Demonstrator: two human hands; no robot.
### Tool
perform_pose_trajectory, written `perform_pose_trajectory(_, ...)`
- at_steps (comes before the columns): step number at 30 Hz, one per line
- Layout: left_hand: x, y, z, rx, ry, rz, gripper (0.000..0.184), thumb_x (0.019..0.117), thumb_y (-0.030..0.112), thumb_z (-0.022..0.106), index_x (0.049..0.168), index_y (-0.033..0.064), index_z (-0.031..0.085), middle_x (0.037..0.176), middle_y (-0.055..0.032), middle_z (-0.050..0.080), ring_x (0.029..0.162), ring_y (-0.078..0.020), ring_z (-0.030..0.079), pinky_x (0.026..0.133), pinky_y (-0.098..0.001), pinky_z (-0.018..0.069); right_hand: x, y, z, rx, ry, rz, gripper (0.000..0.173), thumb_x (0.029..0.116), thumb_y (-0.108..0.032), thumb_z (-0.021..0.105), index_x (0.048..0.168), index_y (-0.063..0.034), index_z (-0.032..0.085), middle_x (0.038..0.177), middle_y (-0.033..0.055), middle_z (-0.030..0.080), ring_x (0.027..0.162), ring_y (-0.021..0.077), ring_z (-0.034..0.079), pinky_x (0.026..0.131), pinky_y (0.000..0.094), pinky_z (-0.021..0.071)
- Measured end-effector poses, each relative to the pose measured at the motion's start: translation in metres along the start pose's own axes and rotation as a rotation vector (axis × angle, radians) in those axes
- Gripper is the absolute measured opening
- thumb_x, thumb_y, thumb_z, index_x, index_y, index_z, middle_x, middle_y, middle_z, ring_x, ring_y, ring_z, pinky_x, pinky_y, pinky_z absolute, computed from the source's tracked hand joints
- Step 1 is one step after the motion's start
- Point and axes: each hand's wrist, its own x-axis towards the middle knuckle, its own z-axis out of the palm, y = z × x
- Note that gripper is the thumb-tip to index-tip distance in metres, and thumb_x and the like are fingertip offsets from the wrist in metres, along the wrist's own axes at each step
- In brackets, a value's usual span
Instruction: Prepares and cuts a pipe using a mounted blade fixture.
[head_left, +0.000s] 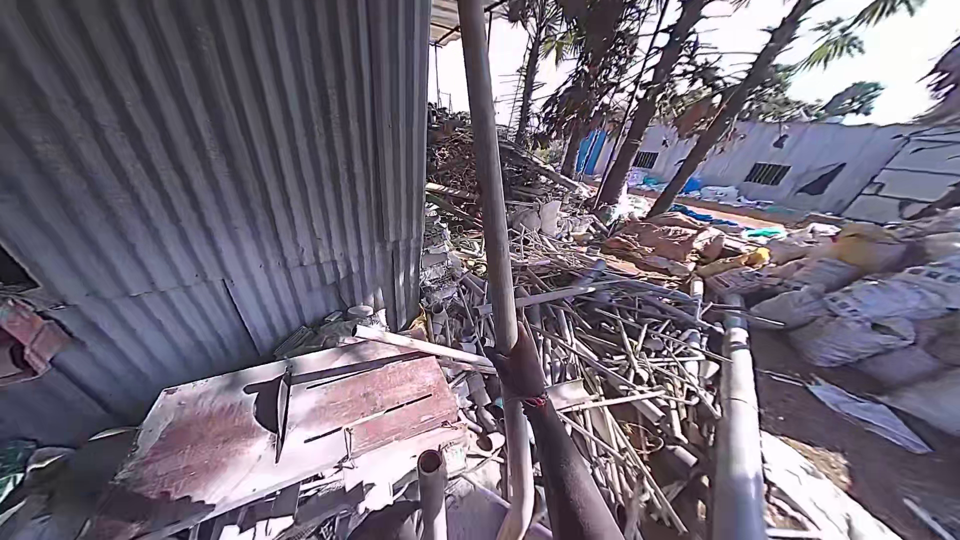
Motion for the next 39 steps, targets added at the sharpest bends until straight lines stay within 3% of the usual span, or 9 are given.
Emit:
perform_pose_trajectory(2,-0.011,0.013,-0.021,0.09,0.379,0.27,0.057,0.0857,0.026,0.076,0.138,0.0079,0.064,0.14,-0.0134,0.065,0.132,-0.0295,0.06,0.113,-0.0479,0.0457,-0.016,-0.004,-0.002,-0.076,-0.116,-0.02,0.06,0.0831,-0.018,0.079,0.135,-0.0013,0.054,0.1,0.0174,0.071,0.088,0.0288,0.069,0.083,0.0522,0.0562)
perform_pose_trajectory(4,-0.02,0.016,-0.055,0.316,0.735,0.427,0.042,0.096,0.035,0.066,0.133,0.0132,0.066,0.139,-0.0126,0.065,0.133,-0.0284,0.059,0.114,-0.0474,0.0449,-0.035,-0.001,0.004,-0.11,-0.266,-0.094,0.061,0.0833,-0.015,0.082,0.136,-0.0025,0.054,0.091,0.018,0.069,0.078,0.0307,0.067,0.072,0.0549,0.0552)
perform_pose_trajectory(10,-0.094,-0.028,-0.155,0.91,1.124,0.075,0.055,0.0945,0.04,0.069,0.145,0.0262,0.052,0.156,-0.0158,0.047,0.151,-0.0374,0.034,0.118,-0.0664,0.02,-0.094,-0.001,0.048,-0.32,-0.82,-0.291,0.053,0.0811,-0.019,0.082,0.13,-0.012,0.063,0.089,0.0184,0.07,0.082,0.0384,0.068,0.073,0.0645,0.0517)
perform_pose_trajectory(14,-0.17,-0.107,-0.159,0.838,0.941,-0.335,0.064,0.0819,0.017,0.078,0.143,0.0143,0.058,0.147,-0.0159,0.056,0.145,-0.0407,0.043,0.119,-0.0722,0.0154,-0.122,0.008,0.077,-0.577,-1.004,-0.443,0.055,0.0809,-0.02,0.076,0.135,-0.0186,0.063,0.097,0.0231,0.073,0.091,0.0483,0.07,0.074,0.0691,0.0505)
perform_pose_trajectory(16,-0.19,-0.151,-0.145,0.789,0.795,-0.423,0.053,0.0733,0.011,0.086,0.123,0.0059,0.069,0.118,-0.0179,0.071,0.12,-0.0404,0.063,0.115,-0.0685,0.0291,-0.122,0.014,0.089,-0.701,-1.062,-0.469,0.054,0.0824,-0.021,0.076,0.135,-0.0221,0.063,0.097,0.0223,0.073,0.09,0.0481,0.07,0.073,0.0683,0.051)
perform_pose_trajectory(19,-0.194,-0.191,-0.115,0.772,0.654,-0.425,0.033,0.0752,0.014,0.083,0.106,0.0081,0.072,0.099,-0.0131,0.072,0.097,-0.0355,0.069,0.091,-0.0561,0.0514,-0.102,0.022,0.114,-0.795,-1.074,-0.478,0.045,0.0831,-0.026,0.078,0.126,-0.0208,0.067,0.095,0.0211,0.074,0.089,0.047,0.071,0.072,0.0684,0.0508)
perform_pose_trajectory(25,-0.161,-0.237,-0.111,0.506,0.429,-0.667,0.033,0.086,0.014,0.076,0.118,0.0087,0.069,0.11,-0.015,0.071,0.104,-0.0383,0.066,0.094,-0.0594,0.0475,-0.05,0.051,0.172,-0.956,-1.075,-0.322,0.048,0.0839,-0.022,0.079,0.128,-0.0095,0.065,0.116,0.0261,0.07,0.109,0.0491,0.067,0.087,0.071,0.0496)
perform_pose_trajectory(33,-0.101,-0.374,-0.143,0.465,0.314,-0.666,0.03,0.0876,0.02,0.076,0.115,0.0087,0.069,0.108,-0.0149,0.071,0.101,-0.0394,0.067,0.088,-0.061,0.048,-0.001,0.078,0.306,-0.993,-1.117,-0.215,0.044,0.084,-0.011,0.07,0.128,-0.0142,0.065,0.12,0.0162,0.071,0.115,0.0382,0.066,0.097,0.0651,0.0482)
perform_pose_trajectory(39,-0.055,-0.482,-0.144,0.31,0.267,-0.489,0.049,0.0864,0.032,0.08,0.126,0.0066,0.066,0.12,-0.0176,0.069,0.113,-0.0386,0.065,0.099,-0.0587,0.0479,0.022,0.101,0.387,-1.112,-1.152,-0.043,0.053,0.0826,-0.013,0.072,0.135,-0.0121,0.063,0.127,0.0187,0.068,0.121,0.039,0.063,0.105,0.0634,0.0426)
